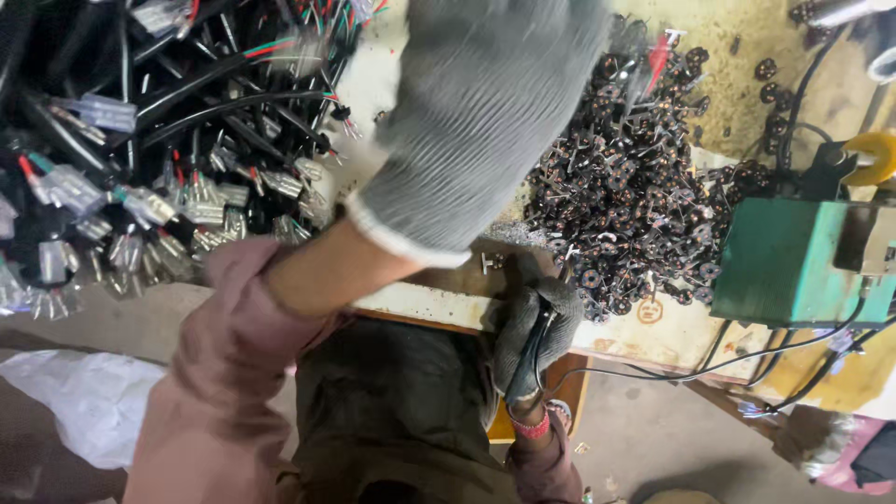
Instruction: The person sits at a workbench assembling electrical plug connectors. They pick up a connector body and wires, position the wire ends into the connector, and use a handheld tool to work on each connector, placing finished units with a large pile of completed connectors on the bench.
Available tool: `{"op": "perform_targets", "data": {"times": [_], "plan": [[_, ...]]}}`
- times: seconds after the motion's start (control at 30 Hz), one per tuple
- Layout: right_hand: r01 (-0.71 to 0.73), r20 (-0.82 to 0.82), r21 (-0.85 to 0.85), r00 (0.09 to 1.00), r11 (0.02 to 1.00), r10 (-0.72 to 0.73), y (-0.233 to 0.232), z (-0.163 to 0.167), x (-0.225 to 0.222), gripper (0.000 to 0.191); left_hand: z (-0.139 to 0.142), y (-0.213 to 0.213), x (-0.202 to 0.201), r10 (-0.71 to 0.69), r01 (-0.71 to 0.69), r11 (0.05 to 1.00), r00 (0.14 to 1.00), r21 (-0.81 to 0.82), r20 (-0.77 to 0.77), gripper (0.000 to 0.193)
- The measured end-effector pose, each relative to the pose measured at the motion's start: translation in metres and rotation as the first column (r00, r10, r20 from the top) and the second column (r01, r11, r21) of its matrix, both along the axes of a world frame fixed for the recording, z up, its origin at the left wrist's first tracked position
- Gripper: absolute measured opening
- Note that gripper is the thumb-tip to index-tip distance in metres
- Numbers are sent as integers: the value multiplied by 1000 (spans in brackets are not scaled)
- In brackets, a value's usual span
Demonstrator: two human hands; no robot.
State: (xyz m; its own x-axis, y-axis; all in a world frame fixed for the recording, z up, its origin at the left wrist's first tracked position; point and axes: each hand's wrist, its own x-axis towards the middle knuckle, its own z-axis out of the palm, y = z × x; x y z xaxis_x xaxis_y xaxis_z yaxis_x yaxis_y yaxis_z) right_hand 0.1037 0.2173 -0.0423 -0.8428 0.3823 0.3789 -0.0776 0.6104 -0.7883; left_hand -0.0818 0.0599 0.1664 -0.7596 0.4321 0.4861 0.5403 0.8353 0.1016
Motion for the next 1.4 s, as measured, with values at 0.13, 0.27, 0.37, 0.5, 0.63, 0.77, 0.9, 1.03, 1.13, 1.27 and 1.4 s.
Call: {"op": "perform_targets", "data": {"times": [0.13,0.27,0.37,0.5,0.63,0.77,0.9,1.03,1.13,1.27,1.4], "plan": [[68,-94,-88,993,994,-76,-6,-5,-12,16,-4,16,30,-64,49,977,996,205,65,42],[71,-41,-216,996,974,-81,-14,-6,-21,15,-27,-37,56,-252,181,968,718,175,649,20],[59,-13,-215,998,975,-63,-13,-4,-16,15,-27,-103,48,304,-381,899,898,216,317,21],[61,0,-206,998,977,-62,-9,-3,-13,17,-9,-148,77,208,-356,836,910,418,359,23],[72,15,-220,997,973,-70,-12,4,-21,18,-7,-160,113,-269,-66,850,798,523,539,26],[50,112,-393,994,918,-6,-27,33,-19,19,-15,-160,108,-572,59,740,580,670,580,29],[-6,-7,-831,1000,556,0,-44,74,-13,30,-58,-126,100,-608,-49,708,465,704,644,33],[6,295,191,954,982,-63,-55,97,-16,20,-123,-97,124,-633,-181,702,286,689,719,30],[368,506,-599,863,711,-21,-78,90,-17,13,-153,-94,134,-654,-431,656,87,620,752,24],[252,421,-649,905,717,63,-85,76,-18,23,-162,-84,114,-650,-461,601,193,652,735,16],[233,434,-654,895,720,105,-68,83,-21,39,-159,-82,100,-565,-505,645,191,574,803,16]]}}
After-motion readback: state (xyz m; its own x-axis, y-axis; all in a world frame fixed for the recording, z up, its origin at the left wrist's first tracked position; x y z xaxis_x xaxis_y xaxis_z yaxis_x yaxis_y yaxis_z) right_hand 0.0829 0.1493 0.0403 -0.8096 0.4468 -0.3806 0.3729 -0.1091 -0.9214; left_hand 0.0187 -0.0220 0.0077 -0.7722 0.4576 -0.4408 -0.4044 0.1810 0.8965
